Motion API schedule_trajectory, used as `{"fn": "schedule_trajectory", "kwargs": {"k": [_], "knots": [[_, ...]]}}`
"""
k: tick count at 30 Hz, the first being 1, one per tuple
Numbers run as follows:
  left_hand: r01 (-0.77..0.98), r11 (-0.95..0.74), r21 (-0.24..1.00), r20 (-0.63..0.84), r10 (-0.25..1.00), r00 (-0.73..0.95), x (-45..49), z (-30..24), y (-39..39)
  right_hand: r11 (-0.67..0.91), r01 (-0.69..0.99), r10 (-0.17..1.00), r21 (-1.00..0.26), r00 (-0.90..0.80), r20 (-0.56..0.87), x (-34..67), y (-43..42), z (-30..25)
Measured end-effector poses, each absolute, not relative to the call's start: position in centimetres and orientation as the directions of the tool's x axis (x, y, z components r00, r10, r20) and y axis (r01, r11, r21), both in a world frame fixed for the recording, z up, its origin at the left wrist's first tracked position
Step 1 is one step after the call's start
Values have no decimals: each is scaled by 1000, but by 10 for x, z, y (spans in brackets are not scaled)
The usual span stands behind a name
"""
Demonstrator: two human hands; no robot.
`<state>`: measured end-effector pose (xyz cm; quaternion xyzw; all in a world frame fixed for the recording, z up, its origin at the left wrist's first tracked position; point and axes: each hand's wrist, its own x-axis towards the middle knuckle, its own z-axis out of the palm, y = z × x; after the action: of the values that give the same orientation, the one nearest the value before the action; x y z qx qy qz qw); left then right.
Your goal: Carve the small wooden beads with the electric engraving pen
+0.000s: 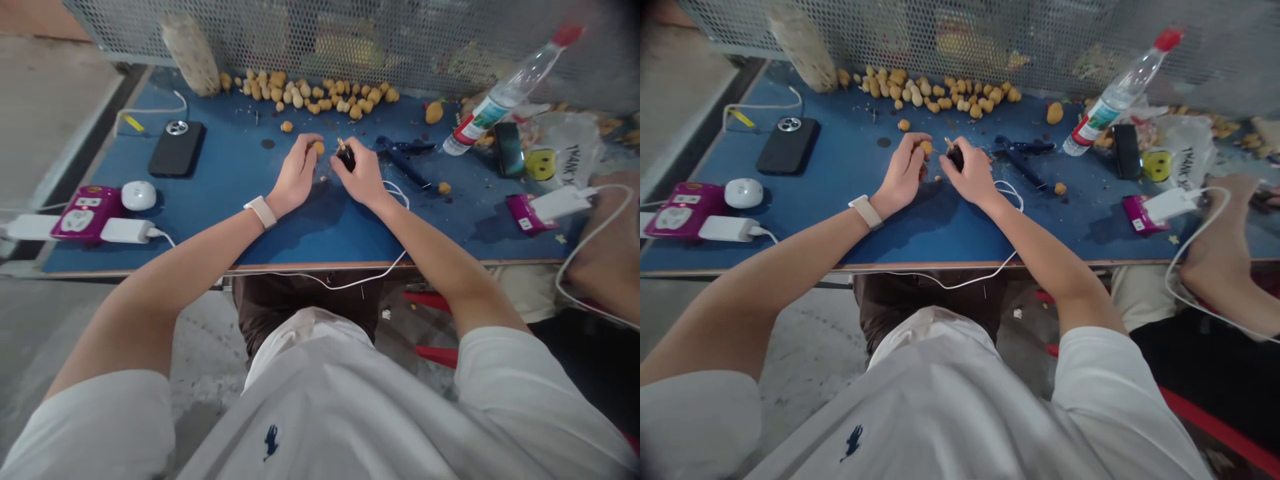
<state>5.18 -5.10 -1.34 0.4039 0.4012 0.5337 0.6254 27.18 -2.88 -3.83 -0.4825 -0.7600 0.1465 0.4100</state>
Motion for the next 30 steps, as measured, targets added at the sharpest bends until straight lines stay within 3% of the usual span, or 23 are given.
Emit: {"fn": "schedule_trajectory", "kwargs": {"k": [3,6,8,9,10,11,13,14,15,17,19,22,30], "knots": [[-291,88,953,-63,994,94,52,-11,-41,482,616,861,-623,-203,466,274,-25,-41],[-189,-28,982,45,995,88,50,12,-52,468,616,869,-634,-189,457,278,-18,-46],[-56,-180,982,188,961,201,48,27,-86,456,621,874,-638,-179,451,280,-14,-48],[21,-303,953,279,900,335,46,28,-111,452,625,876,-636,-176,449,281,-13,-48],[74,-453,889,342,761,551,43,25,-141,449,632,876,-632,-173,450,282,-11,-49],[83,-586,806,314,542,779,40,15,-172,449,638,874,-625,-170,455,283,-11,-49],[48,-679,733,98,175,980,32,-21,-231,459,648,867,-608,-178,465,284,-10,-48],[106,-671,734,-33,120,992,28,-45,-253,466,650,864,-600,-189,466,284,-10,-48],[219,-643,734,-165,144,976,24,-69,-268,472,651,864,-595,-206,460,284,-11,-48],[511,-523,682,-397,322,860,17,-114,-280,481,654,864,-583,-243,440,283,-12,-48],[688,-379,619,-520,459,721,14,-147,-274,482,666,867,-570,-267,421,280,-14,-45],[733,-314,603,-549,503,667,15,-172,-263,446,704,885,-552,-255,390,274,-23,-33],[725,-237,647,-582,462,670,12,-196,-277,283,816,955,-504,-191,228,258,-53,5]]}}
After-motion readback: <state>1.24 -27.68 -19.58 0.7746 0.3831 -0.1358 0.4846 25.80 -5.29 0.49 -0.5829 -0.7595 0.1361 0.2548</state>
